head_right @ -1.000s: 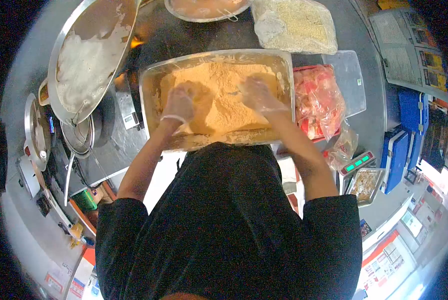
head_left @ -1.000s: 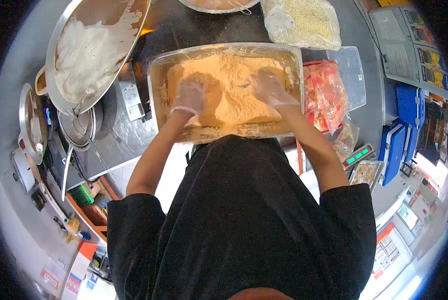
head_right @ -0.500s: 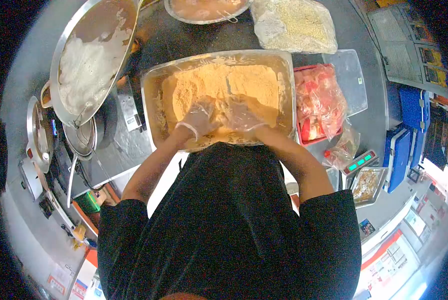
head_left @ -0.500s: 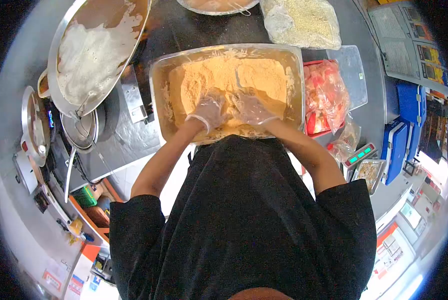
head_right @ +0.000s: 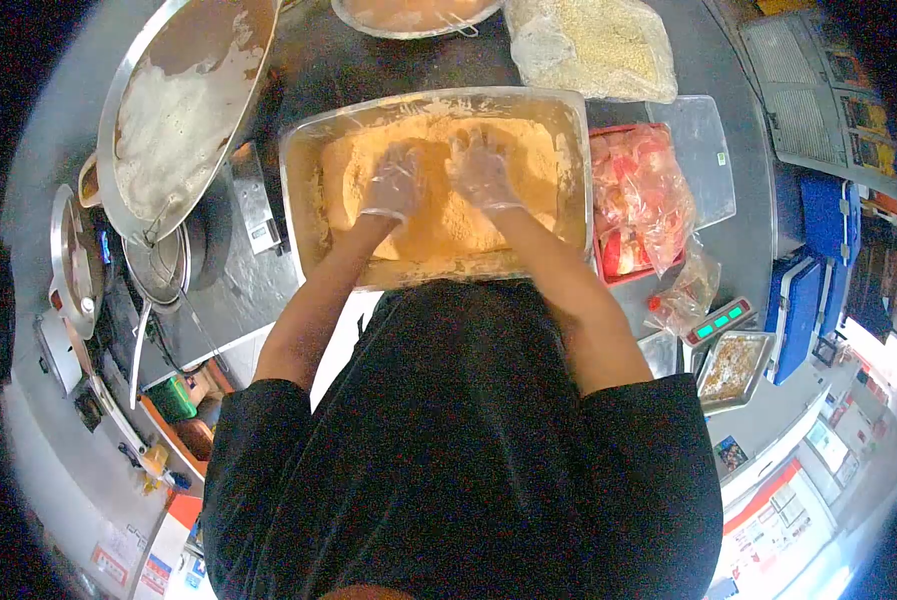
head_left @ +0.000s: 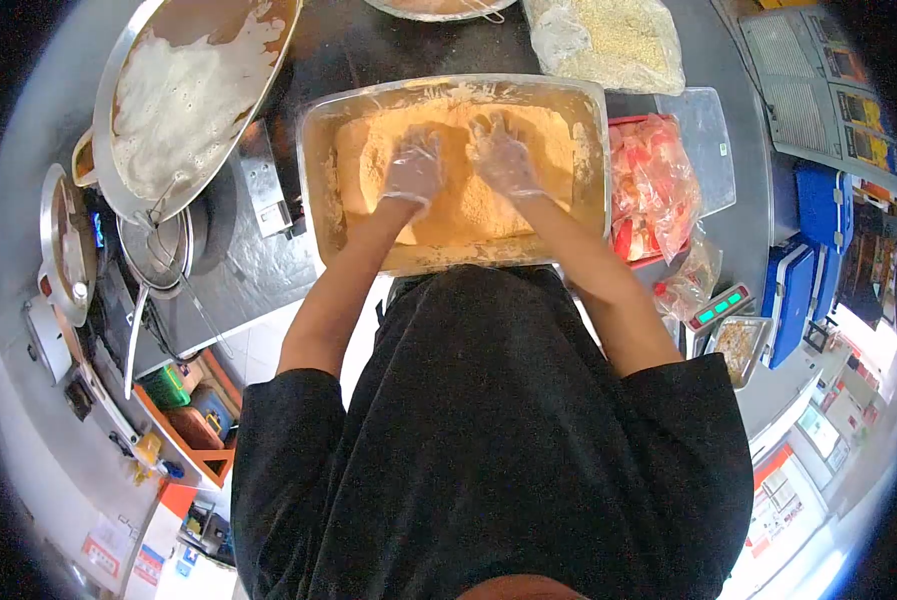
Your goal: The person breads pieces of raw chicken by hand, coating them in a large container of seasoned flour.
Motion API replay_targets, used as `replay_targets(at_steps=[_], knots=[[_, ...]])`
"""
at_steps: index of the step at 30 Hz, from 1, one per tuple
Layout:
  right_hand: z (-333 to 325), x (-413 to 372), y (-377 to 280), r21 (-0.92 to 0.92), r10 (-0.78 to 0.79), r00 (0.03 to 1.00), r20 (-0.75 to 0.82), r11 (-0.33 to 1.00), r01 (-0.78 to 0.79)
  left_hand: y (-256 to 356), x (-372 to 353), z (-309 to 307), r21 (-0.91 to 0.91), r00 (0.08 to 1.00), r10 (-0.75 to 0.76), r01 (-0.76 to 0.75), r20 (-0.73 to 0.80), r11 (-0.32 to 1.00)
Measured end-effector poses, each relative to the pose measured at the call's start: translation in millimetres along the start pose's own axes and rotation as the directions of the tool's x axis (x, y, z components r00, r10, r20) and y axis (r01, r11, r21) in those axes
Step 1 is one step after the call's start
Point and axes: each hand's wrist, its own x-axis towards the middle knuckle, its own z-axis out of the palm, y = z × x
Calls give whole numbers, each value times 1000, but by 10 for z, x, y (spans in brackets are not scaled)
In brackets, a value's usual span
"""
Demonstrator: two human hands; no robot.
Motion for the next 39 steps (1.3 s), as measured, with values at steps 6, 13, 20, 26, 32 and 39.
replay_targets(at_steps=[6,13,20,26,32,39], knots=[[616,-121,44,-13,-353,909,222,931,365,172,31,-296,-545,972,-47,168,229,822],[340,-608,290,-17,-581,755,305,789,614,167,-418,-659,-163,765,350,-313,541,936],[44,-197,353,-17,-416,898,-147,908,418,89,-11,-481,-424,988,6,61,153,904],[628,90,748,223,-197,959,-203,945,241,-39,99,180,-23,979,70,-75,-189,997],[37,-462,126,-327,-523,761,385,694,642,242,-341,-559,-343,819,401,-270,410,900],[134,-596,418,-32,-631,742,225,757,653,-111,-782,-715,-344,877,400,-301,265,889]])
